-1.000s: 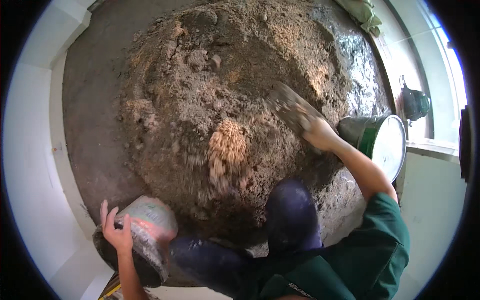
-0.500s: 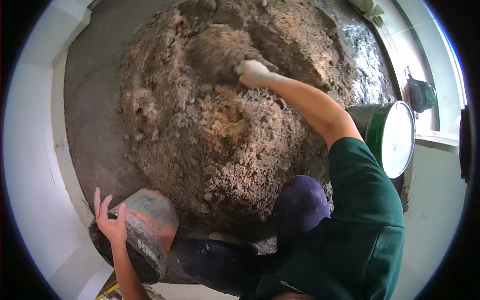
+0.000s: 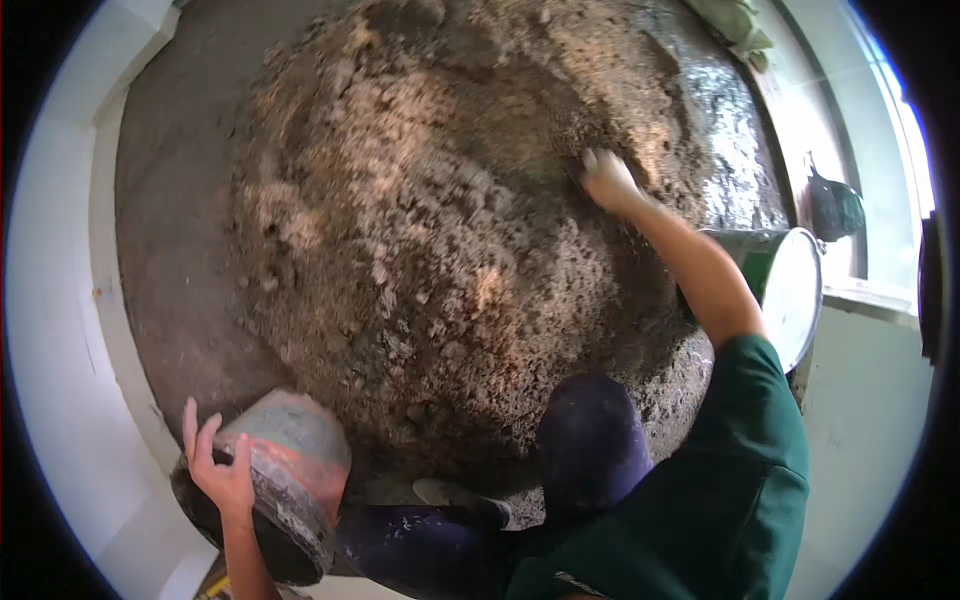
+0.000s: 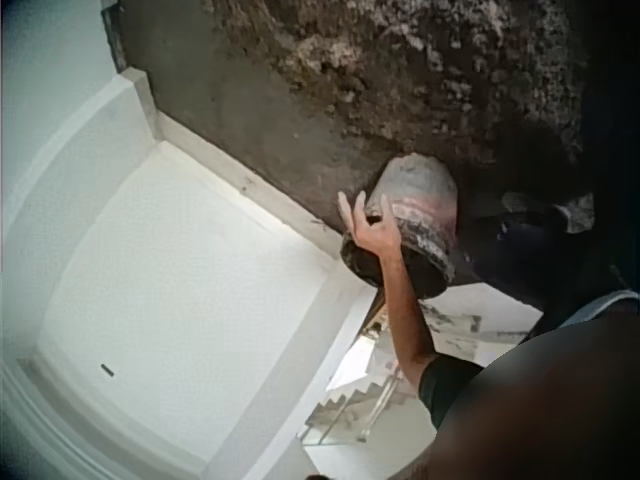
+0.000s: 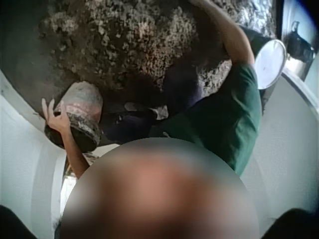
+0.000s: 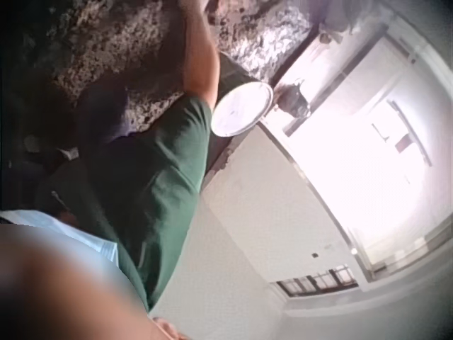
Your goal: Leveling a cement and sand mixture on the floor using a trowel.
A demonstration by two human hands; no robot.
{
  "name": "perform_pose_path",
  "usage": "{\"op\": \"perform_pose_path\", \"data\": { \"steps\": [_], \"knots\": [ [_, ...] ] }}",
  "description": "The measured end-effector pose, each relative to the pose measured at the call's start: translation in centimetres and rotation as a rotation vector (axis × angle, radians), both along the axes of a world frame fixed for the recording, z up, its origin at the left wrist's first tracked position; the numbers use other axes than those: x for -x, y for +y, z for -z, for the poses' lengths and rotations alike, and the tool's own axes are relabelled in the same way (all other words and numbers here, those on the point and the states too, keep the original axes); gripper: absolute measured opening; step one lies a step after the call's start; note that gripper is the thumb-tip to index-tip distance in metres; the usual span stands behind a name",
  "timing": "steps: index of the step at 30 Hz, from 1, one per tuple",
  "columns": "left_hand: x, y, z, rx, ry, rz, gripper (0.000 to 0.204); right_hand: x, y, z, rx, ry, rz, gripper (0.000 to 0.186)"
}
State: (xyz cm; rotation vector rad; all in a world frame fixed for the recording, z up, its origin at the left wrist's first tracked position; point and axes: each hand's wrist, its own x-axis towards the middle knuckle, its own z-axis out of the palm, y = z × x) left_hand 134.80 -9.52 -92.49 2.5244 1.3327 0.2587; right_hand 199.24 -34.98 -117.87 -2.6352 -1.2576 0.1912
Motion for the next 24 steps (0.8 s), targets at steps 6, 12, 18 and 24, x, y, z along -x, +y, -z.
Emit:
{"op": "perform_pose_path", "data": {
  "steps": [6,12,18,24],
  "knots": [
    [-1.7,0.2,0.8,-0.012,-0.027,-0.007,0.040,0.8,17.4,1.4,0.032,0.381,0.250,0.027],
    [-0.2,0.1,0.4,-0.027,0.067,0.009,0.039,5.9,10.1,-6.4,0.357,0.197,-0.516,0.020],
    [0.0,0.0,-0.1,0.005,0.067,-0.016,0.038,3.2,-0.5,-11.0,0.181,0.256,-0.021,0.026],
    [0.0,-0.1,-0.7,-0.036,0.065,-0.028,0.038,-4.4,13.5,-1.5,-0.116,0.295,0.219,0.037]
  ]
}}
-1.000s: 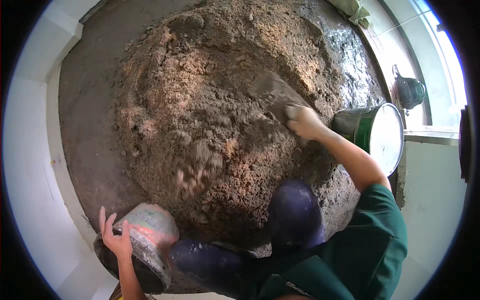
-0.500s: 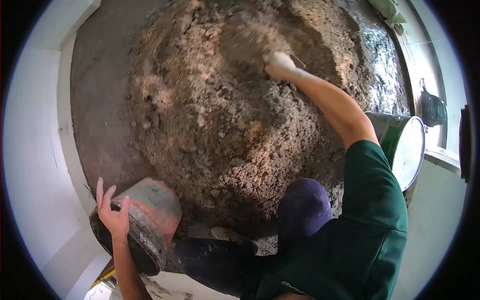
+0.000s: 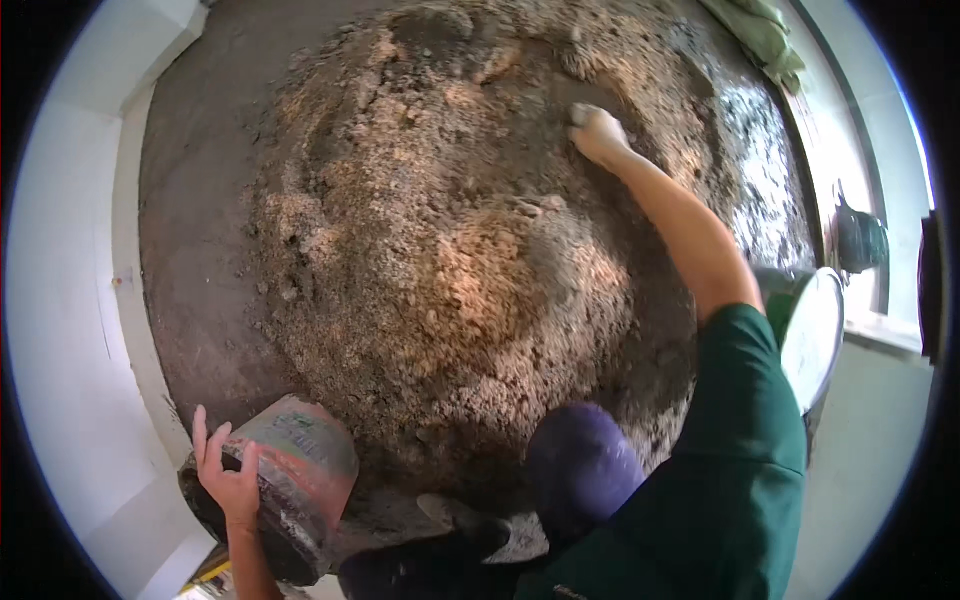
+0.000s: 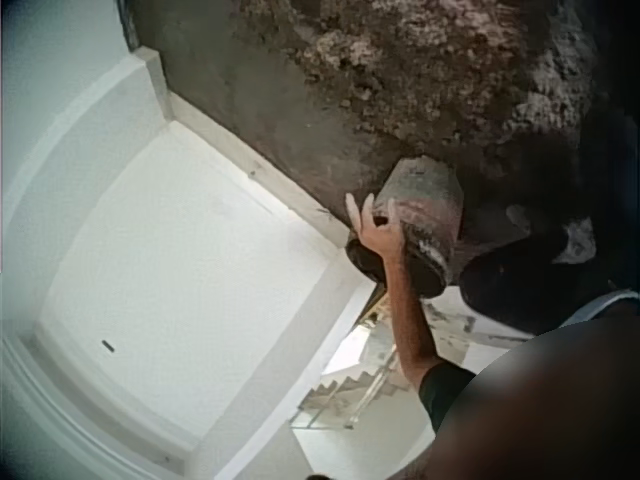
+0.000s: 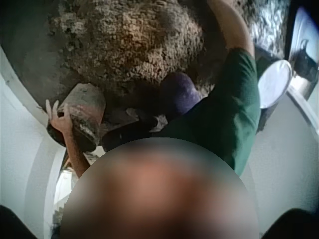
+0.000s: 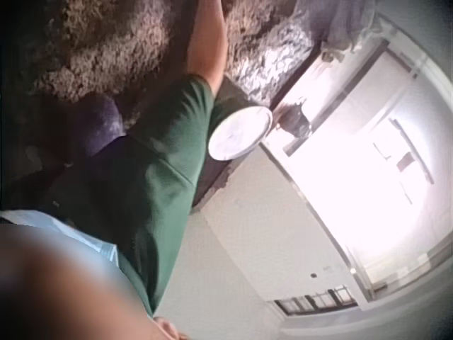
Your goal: Leveling a cement and sand mixture on the floor using a trowel.
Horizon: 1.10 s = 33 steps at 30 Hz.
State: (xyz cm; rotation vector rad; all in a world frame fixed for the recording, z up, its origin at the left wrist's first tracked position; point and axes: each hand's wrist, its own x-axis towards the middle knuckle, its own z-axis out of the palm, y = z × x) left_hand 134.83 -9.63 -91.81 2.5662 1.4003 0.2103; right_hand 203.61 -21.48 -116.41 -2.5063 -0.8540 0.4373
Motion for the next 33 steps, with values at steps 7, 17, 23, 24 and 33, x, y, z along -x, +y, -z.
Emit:
{"op": "perform_pose_path", "data": {
  "steps": [7,17,23,24,33],
  "knots": [
    [-1.5,-0.3,0.7,0.026,-0.048,0.005,0.040,1.1,9.1,1.9,0.011,0.285,0.008,0.036],
    [0.0,-0.3,0.0,0.009,0.045,0.014,0.038,4.5,2.0,-11.5,0.546,-0.154,-1.000,0.044],
    [-0.9,0.1,0.4,-0.017,0.037,0.012,0.037,-2.3,7.0,-4.7,0.106,-0.280,-0.200,0.029],
    [-1.6,0.3,1.5,-0.044,-0.006,0.060,0.038,-3.2,7.1,-2.9,0.186,-0.174,-0.220,0.028],
    [-0.1,0.4,1.0,0.014,-0.059,0.034,0.040,12.0,-2.6,-13.2,0.678,-0.080,-0.745,0.032]
  ]
}}
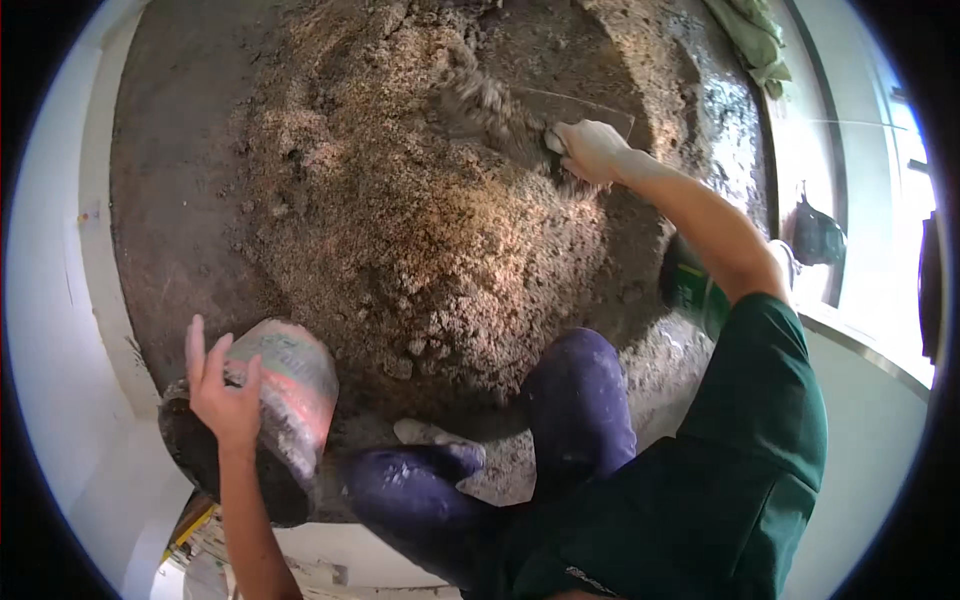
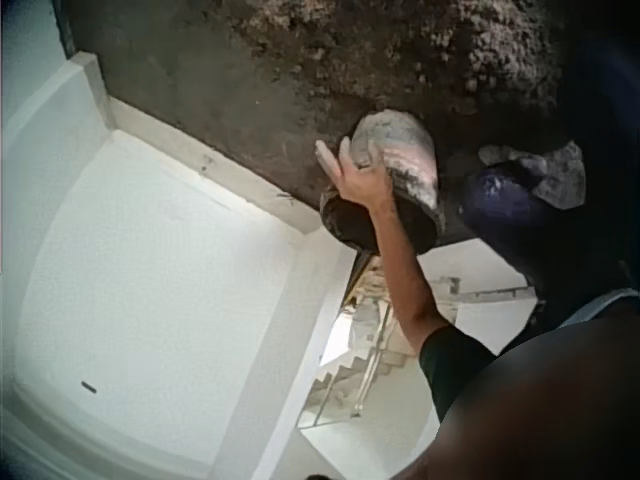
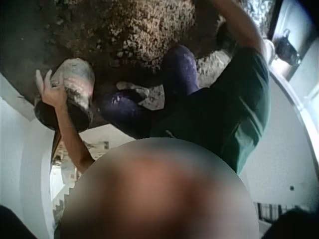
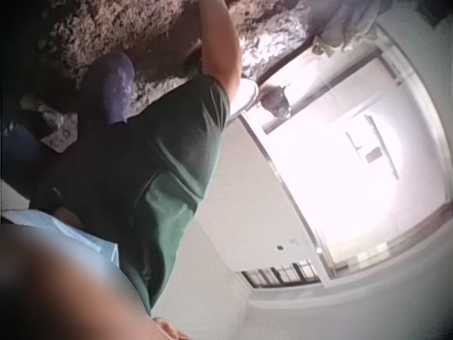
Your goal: Leveling a cement and sand mixture on the floor using a trowel.
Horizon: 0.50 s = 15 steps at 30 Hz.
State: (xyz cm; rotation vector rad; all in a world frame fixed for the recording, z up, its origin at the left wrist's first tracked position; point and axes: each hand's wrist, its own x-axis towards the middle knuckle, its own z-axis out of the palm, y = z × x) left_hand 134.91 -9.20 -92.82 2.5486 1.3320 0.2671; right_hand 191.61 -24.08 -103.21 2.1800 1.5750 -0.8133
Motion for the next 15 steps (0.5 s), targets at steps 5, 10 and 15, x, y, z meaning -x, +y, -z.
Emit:
{"op": "perform_pose_path", "data": {
  "steps": [5,10,15],
  "knots": [
    [0.4,0.1,-0.2,-0.028,0.113,0.071,0.036,4.3,-5.8,-7.9,-0.473,-0.175,0.272,0.035],
    [-3.0,-0.3,1.7,0.022,0.143,0.067,0.032,8.5,-12.1,3.5,-0.239,-0.407,0.366,0.033],
    [3.0,0.3,-0.4,0.038,0.272,0.007,0.034,14.0,-10.0,-5.8,0.158,0.202,0.594,0.026]
  ]
}}
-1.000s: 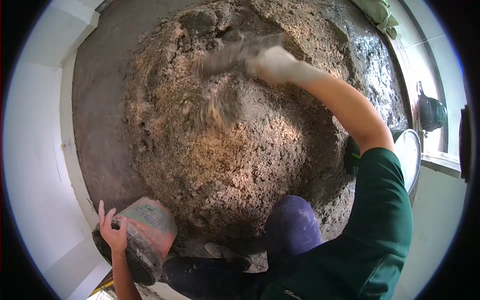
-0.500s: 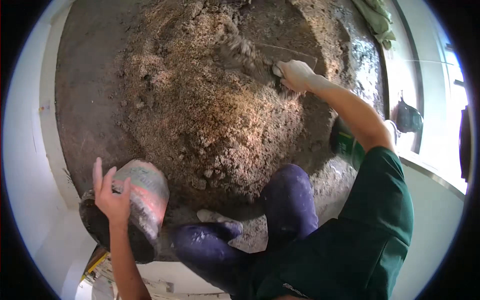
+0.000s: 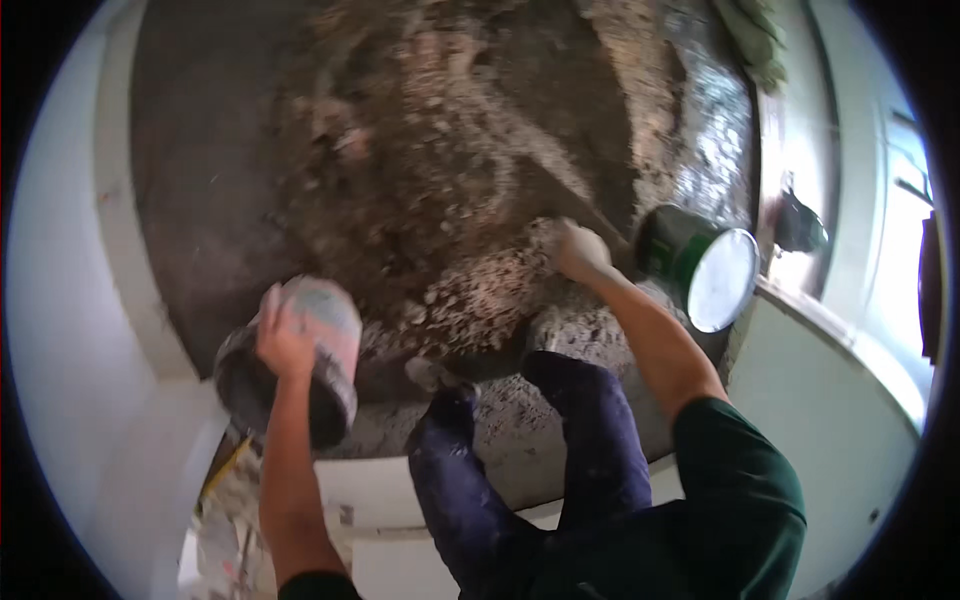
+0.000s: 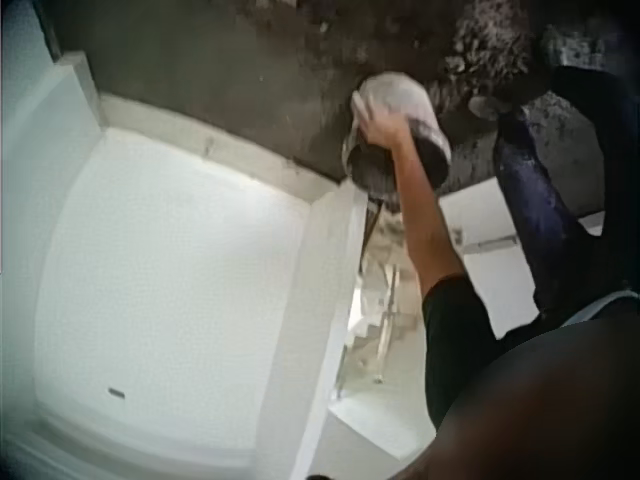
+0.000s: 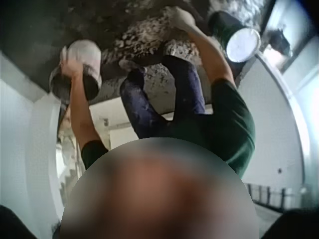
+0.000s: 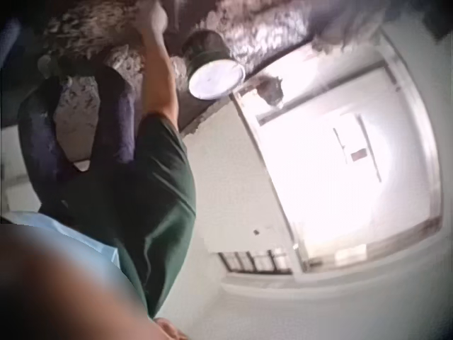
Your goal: Leveling a cement and sand mixture on the floor using a trowel.
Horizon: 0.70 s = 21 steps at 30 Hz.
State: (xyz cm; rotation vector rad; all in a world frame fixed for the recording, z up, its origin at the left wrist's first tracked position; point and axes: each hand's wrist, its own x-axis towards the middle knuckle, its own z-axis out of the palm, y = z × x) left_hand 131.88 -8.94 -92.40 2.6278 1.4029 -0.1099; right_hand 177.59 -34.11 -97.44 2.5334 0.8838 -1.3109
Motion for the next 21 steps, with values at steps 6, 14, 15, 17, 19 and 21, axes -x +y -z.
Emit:
{"op": "perform_pose_path", "data": {
  "steps": [6,14,15,17,19,21],
  "knots": [
    [-1.9,0.0,1.6,-0.014,-0.011,-0.035,0.037,-2.9,-10.6,-6.6,0.016,-0.055,-0.012,0.043],
    [1.4,1.0,3.7,-0.084,-0.092,-0.013,0.024,-6.6,6.1,-12.9,-0.200,-0.175,0.009,0.044],
    [4.3,1.1,3.9,-0.137,-0.206,-0.022,0.026,-5.8,10.3,-13.3,-0.235,-0.142,0.018,0.043],
    [0.1,2.0,4.4,-0.025,-0.257,-0.076,0.027,-6.5,14.2,-15.4,-0.199,-0.198,0.034,0.042],
    [-1.6,3.8,3.1,0.126,-0.257,-0.186,0.029,-6.6,19.5,-16.8,-0.183,-0.183,0.015,0.045],
    [-1.0,8.5,1.3,0.242,-0.221,-0.279,0.031,-5.0,24.5,-15.5,-0.233,-0.156,0.014,0.051]
  ]
}}
